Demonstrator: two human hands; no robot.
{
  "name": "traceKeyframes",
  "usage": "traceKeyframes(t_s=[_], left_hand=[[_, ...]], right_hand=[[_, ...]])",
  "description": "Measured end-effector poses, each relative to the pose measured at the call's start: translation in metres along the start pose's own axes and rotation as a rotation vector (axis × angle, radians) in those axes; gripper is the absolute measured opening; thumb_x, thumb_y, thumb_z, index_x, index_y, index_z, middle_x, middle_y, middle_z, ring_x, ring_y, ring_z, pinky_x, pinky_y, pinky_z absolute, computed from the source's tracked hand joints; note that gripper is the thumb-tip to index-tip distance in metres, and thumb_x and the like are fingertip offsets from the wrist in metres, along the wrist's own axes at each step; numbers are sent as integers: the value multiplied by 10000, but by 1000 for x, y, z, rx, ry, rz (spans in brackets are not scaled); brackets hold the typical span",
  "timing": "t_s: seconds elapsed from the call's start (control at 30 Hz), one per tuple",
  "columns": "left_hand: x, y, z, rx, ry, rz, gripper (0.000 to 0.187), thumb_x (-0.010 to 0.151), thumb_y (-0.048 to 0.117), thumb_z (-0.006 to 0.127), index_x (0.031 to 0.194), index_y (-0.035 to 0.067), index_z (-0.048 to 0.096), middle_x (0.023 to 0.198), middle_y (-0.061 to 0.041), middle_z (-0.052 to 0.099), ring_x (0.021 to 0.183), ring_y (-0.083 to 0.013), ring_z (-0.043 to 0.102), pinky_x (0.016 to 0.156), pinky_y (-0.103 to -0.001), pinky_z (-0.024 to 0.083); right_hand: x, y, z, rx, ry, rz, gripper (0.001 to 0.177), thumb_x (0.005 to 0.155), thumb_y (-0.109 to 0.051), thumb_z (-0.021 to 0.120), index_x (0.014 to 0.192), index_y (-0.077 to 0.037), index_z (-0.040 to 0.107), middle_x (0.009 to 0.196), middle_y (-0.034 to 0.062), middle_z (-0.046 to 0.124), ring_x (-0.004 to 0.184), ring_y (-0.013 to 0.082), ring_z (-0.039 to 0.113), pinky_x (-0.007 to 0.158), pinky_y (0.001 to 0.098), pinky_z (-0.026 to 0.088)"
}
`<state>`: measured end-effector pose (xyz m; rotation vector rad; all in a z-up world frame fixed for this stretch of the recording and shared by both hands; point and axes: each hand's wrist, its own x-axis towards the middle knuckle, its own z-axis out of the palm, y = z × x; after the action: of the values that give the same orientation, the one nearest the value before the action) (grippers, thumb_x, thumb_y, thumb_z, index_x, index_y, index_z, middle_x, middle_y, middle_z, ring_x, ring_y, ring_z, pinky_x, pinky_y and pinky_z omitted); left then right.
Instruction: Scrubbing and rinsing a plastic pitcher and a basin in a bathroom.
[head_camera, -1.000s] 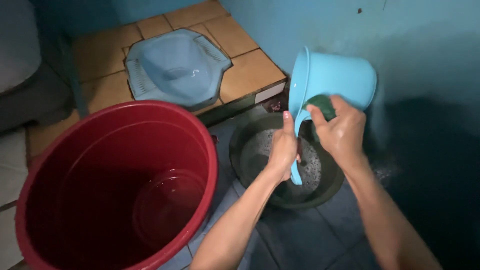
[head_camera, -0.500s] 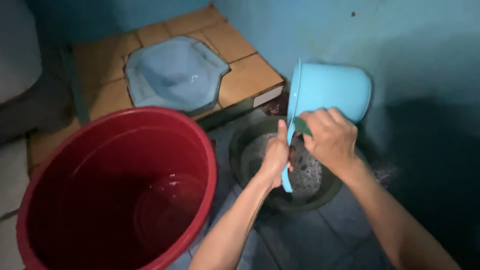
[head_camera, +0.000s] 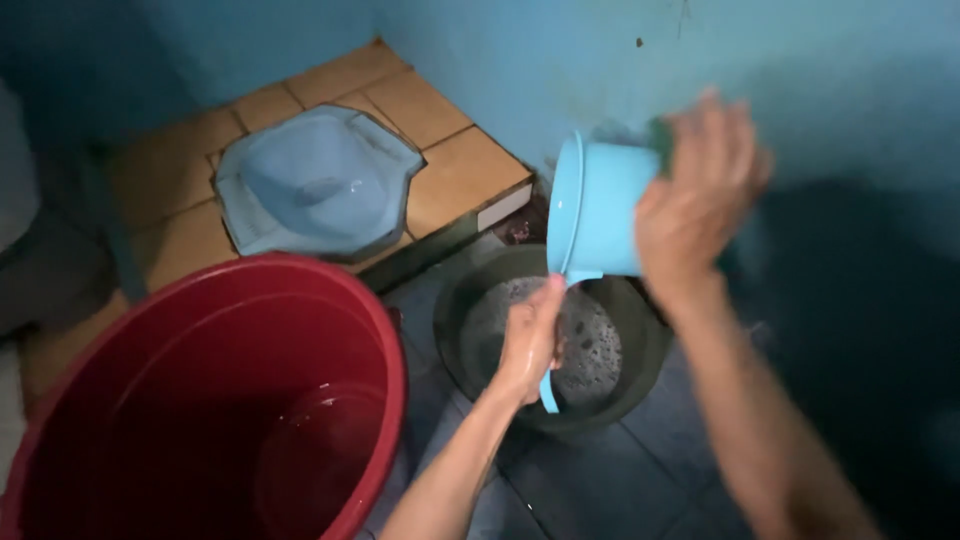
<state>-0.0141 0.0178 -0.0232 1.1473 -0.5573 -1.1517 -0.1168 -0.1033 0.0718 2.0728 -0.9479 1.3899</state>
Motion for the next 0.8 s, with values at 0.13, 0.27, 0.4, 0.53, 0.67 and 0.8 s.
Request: traceKeyframes(t_s=[0.13,0.27,0.4,0.53,0.67,0.8], left_hand=[[4,1,3,-43,-76,63,451,978,538,564,1097,126,702,510,54,384,384,-51,350,356,-246,294],[6,-5,-5,-113,-102,19,331,1010,343,609,1070,19,638,580,38,455,407,-62,386,368,-253,306],[8,-6,-3,44,-146,50,336,836,-31,521,1121,75,666,586,29,471,386,-74,394,357,-261,299],[7,-18,-15,-88,-228,9,398,806,-89,484,1129,77,648,606,4,521,413,-86,444,382,-276,326],[20,-50,-43,277,-290,222,403,793,-134,528,1126,52,659,663,32,515,484,-48,415,423,-262,296],[20,-48,-45,165,-242,240,332,814,-132,547,1080,50,627,614,36,489,445,-59,411,404,-259,274]], right_hand=[[-20,0,4,235,-35,-60,479,1034,-119,479,1478,54,528,1516,213,519,1424,445,473,1248,582,298],[-25,-4,-1,236,-229,-95,622,1006,-254,515,1491,129,450,1550,318,440,1451,534,385,1199,649,213],[-19,15,-3,301,-402,393,465,1136,-292,328,1507,-81,513,1538,174,537,1451,426,473,1253,565,339],[-22,-17,-15,110,-91,-74,619,1058,-389,324,1500,32,420,1526,262,457,1416,479,411,1148,632,260],[21,2,-38,201,-585,312,534,1135,-344,218,1487,-121,553,1461,139,591,1397,385,517,1179,549,380],[-19,-12,-33,316,-143,-115,575,1115,-353,279,1514,22,454,1520,222,517,1402,425,484,1160,565,327]])
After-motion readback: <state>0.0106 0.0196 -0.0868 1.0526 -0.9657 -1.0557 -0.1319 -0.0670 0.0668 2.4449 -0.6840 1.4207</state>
